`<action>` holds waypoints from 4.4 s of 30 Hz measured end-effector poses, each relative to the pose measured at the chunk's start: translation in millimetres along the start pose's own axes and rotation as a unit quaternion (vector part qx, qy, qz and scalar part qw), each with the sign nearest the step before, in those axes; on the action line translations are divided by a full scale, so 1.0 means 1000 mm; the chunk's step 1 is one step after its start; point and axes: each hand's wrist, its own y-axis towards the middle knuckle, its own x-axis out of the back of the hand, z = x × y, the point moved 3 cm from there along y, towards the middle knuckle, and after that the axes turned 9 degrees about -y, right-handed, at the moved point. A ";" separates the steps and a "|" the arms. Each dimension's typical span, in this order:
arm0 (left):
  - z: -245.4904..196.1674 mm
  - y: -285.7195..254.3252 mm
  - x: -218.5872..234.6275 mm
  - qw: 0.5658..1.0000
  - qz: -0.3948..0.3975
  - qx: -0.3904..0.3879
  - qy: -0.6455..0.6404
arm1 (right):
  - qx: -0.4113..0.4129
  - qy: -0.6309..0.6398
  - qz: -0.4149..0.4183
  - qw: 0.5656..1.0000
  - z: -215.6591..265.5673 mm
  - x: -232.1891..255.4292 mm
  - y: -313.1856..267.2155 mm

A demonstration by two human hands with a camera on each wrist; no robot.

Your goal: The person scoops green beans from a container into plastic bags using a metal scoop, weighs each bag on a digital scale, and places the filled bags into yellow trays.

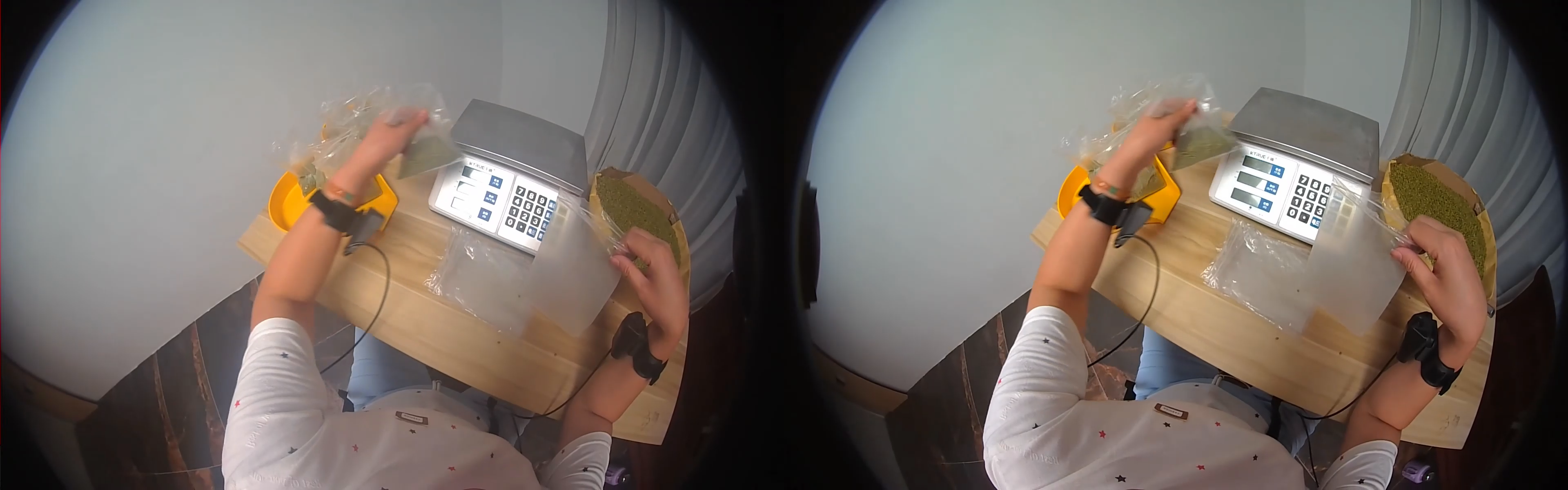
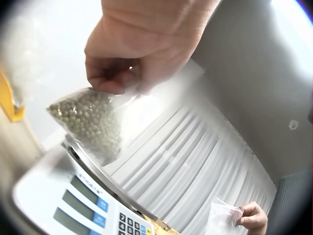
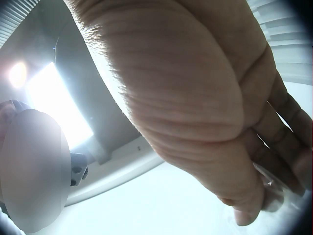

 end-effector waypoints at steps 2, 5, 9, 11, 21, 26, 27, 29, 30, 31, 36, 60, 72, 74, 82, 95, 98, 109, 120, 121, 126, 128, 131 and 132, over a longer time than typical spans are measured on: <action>-0.001 -0.018 0.029 1.000 0.002 0.018 0.023 | 0.009 -0.007 0.003 1.000 0.001 -0.001 0.001; 0.011 -0.042 0.063 0.998 -0.034 0.043 0.037 | 0.012 0.000 0.017 1.000 -0.002 -0.005 0.003; 0.042 -0.059 0.082 0.992 -0.026 0.074 0.099 | 0.015 -0.001 0.027 1.000 0.001 -0.008 0.005; 0.069 -0.060 0.090 0.992 -0.022 0.079 0.093 | 0.017 0.001 0.033 0.999 0.002 -0.009 0.006; 0.047 -0.069 0.095 0.904 -0.064 -0.031 0.421 | 0.003 -0.002 0.042 0.999 0.001 -0.008 0.007; -0.044 -0.087 0.032 0.862 -0.159 -0.156 0.455 | 0.040 -0.025 0.042 0.998 -0.003 -0.012 0.006; -0.055 -0.084 0.018 0.865 -0.150 -0.161 0.451 | 0.028 -0.028 0.040 0.998 -0.004 -0.013 0.006; -0.071 -0.083 -0.013 0.899 -0.063 -0.217 0.374 | 0.063 -0.032 0.017 0.997 -0.003 -0.014 0.005; -0.080 -0.085 -0.029 0.901 -0.056 -0.218 0.370 | 0.056 -0.034 0.017 0.998 -0.004 -0.014 0.005; -0.089 -0.088 -0.048 0.920 0.000 -0.223 0.322 | 0.061 -0.032 0.011 0.998 -0.004 -0.013 0.004; -0.116 -0.099 -0.137 0.933 0.196 -0.273 0.128 | 0.060 -0.033 -0.001 0.998 -0.001 -0.005 0.003; -0.098 -0.083 -0.162 0.894 0.246 -0.346 0.143 | -0.336 -0.092 -0.102 0.932 -0.121 0.052 -0.073; -0.100 -0.089 -0.146 0.891 0.255 -0.339 0.164 | -0.410 -0.408 0.154 0.801 -0.165 0.027 -0.072; -0.101 -0.091 -0.146 0.889 0.258 -0.344 0.158 | -0.385 -0.444 0.173 0.790 -0.154 0.029 -0.062; -0.101 -0.096 -0.149 0.887 0.263 -0.342 0.164 | -0.386 -0.418 0.200 0.797 -0.156 0.026 -0.065; -0.107 -0.101 -0.164 0.879 0.278 -0.353 0.159 | -0.362 -0.379 0.047 0.850 -0.186 0.055 -0.088; -0.103 -0.100 -0.167 0.876 0.279 -0.359 0.163 | -0.349 -0.405 0.076 0.842 -0.200 0.033 -0.085; -0.083 -0.094 -0.174 0.886 0.304 -0.309 0.161 | -0.382 -0.144 0.060 0.911 -0.248 -0.001 -0.109; -0.062 -0.094 -0.199 0.870 0.345 -0.327 0.132 | -0.366 0.059 -0.032 0.928 -0.220 0.007 -0.108; -0.060 -0.094 -0.201 0.869 0.344 -0.335 0.124 | -0.363 0.058 -0.029 0.929 -0.220 0.008 -0.108; -0.054 -0.091 -0.205 0.868 0.359 -0.313 0.137 | -0.380 0.083 -0.059 0.919 -0.191 0.026 -0.101; -0.049 -0.088 -0.207 0.857 0.372 -0.329 0.137 | -0.351 0.089 -0.048 0.931 -0.183 0.033 -0.096; -0.046 -0.088 -0.211 0.855 0.354 -0.353 0.141 | -0.332 0.100 -0.028 0.938 -0.154 0.045 -0.083; -0.048 -0.088 -0.211 0.853 0.360 -0.349 0.146 | -0.309 0.113 -0.018 0.944 -0.146 0.046 -0.078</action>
